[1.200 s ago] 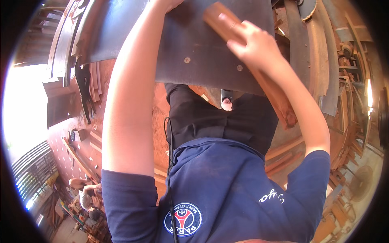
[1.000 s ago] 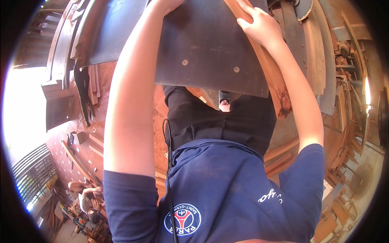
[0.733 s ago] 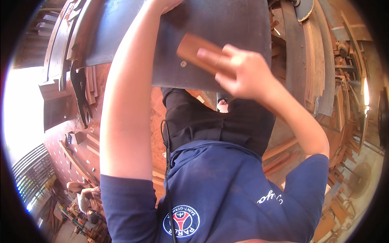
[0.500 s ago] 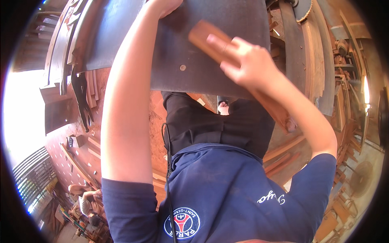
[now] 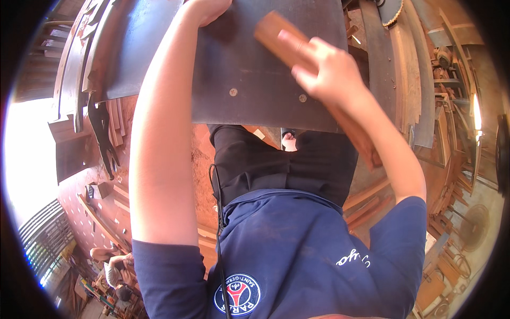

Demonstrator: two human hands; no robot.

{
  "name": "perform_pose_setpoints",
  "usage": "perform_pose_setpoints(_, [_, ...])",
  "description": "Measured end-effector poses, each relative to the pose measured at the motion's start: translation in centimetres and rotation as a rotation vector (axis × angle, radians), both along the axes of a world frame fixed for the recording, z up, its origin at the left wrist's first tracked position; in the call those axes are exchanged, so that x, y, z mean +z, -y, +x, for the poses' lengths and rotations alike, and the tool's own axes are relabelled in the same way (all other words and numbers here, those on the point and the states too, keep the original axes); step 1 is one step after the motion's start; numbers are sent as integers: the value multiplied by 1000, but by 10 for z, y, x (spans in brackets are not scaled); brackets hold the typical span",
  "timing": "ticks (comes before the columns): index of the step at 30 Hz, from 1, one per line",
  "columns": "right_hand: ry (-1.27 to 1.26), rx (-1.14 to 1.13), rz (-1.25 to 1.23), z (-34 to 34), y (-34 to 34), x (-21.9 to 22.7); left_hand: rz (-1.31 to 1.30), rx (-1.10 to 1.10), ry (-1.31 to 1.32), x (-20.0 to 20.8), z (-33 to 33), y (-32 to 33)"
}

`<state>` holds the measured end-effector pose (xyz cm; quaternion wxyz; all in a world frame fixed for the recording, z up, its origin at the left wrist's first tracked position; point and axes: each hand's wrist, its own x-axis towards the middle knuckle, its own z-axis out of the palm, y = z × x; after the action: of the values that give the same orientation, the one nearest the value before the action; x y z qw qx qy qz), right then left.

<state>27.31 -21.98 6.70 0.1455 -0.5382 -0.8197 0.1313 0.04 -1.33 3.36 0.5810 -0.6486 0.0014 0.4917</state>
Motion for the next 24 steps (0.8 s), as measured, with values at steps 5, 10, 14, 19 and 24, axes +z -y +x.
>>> perform_pose_setpoints(5, [31,234,-118,-18,61,16,-35,53,5,16,6,11])
perform_pose_setpoints(10, [-15,-2,-55,9,9,1,207,-33,-221,-11,-2,-7])
perform_pose_setpoints(14, [50,-355,26,58,-67,-21,120,-28,-58,-11,19,-10])
perform_pose_setpoints(19, [196,-309,129,47,-68,-34,90,-9,8,-6,16,-6])
perform_pose_setpoints(24, [62,35,-7,2,29,-2,68,-6,37,-11,13,-10])
